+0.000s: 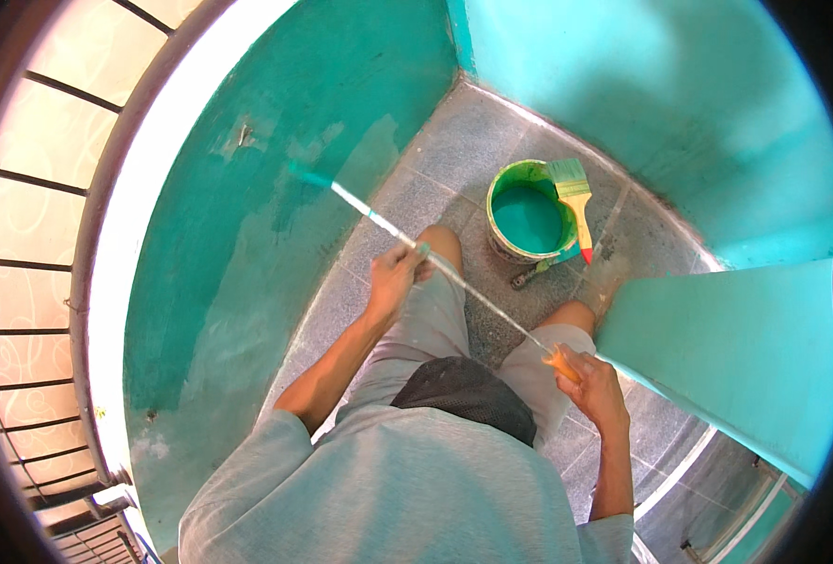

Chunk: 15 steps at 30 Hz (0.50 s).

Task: The person paints the walls of a spiral staircase with green paint using a roller and a brush. They alternate between the roller for larger areas and the brush for edges and corners.

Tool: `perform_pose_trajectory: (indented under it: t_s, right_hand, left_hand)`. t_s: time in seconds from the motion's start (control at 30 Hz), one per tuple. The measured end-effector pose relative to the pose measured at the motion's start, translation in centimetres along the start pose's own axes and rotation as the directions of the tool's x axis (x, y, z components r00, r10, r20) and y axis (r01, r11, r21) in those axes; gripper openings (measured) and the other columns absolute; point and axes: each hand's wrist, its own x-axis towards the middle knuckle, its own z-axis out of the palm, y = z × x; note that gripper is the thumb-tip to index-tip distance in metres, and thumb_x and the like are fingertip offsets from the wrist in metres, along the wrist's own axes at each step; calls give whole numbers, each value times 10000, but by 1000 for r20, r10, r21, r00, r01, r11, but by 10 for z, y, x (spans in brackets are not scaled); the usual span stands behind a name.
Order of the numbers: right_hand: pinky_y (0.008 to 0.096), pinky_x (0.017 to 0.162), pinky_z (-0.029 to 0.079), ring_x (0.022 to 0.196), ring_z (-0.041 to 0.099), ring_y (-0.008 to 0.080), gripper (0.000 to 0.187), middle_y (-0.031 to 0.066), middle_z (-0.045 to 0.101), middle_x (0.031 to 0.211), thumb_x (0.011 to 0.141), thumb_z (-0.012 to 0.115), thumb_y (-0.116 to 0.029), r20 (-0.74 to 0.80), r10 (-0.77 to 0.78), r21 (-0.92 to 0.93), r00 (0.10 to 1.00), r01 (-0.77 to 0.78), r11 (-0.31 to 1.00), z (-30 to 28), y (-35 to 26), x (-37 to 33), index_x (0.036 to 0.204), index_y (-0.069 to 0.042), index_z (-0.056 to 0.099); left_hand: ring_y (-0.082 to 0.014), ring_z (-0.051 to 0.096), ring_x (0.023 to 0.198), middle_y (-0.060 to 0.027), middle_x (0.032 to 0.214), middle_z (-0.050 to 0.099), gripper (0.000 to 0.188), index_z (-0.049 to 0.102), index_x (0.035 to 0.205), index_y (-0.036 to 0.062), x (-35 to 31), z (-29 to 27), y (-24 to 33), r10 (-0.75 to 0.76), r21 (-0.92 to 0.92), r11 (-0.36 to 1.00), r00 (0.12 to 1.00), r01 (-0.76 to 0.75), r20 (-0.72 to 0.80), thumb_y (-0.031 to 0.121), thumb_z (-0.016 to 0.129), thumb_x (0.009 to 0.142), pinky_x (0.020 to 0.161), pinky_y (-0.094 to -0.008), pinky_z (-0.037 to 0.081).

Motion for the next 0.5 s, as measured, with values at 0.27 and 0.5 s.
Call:
perform_pose_trajectory:
  t_s: [0.27, 0.5]
  right_hand:
    - [398, 614, 456, 674, 577, 366, 358, 210, 579, 757, 746, 666, -136, -277, 20, 111, 961, 11, 994, 1, -18, 33, 1077, -24, 592]
    - [382, 606, 469, 646, 588, 325, 414, 159, 597, 754, 720, 678, -149, -106, 20, 8, 994, -19, 1000, 6, -14, -6, 1116, -70, 585]
  left_hand:
    - [-198, 589, 781, -118, 857, 599, 237, 593, 956, -68, 68, 46, 52, 146, -24, 989, 987, -144, 61, 142, 551, 854, 735, -313, 504]
    - [-187, 591, 738, -101, 808, 591, 213, 587, 905, -46, -5, -2, 8, 20, -19, 1000, 999, -21, -43, 162, 566, 862, 697, -300, 506]
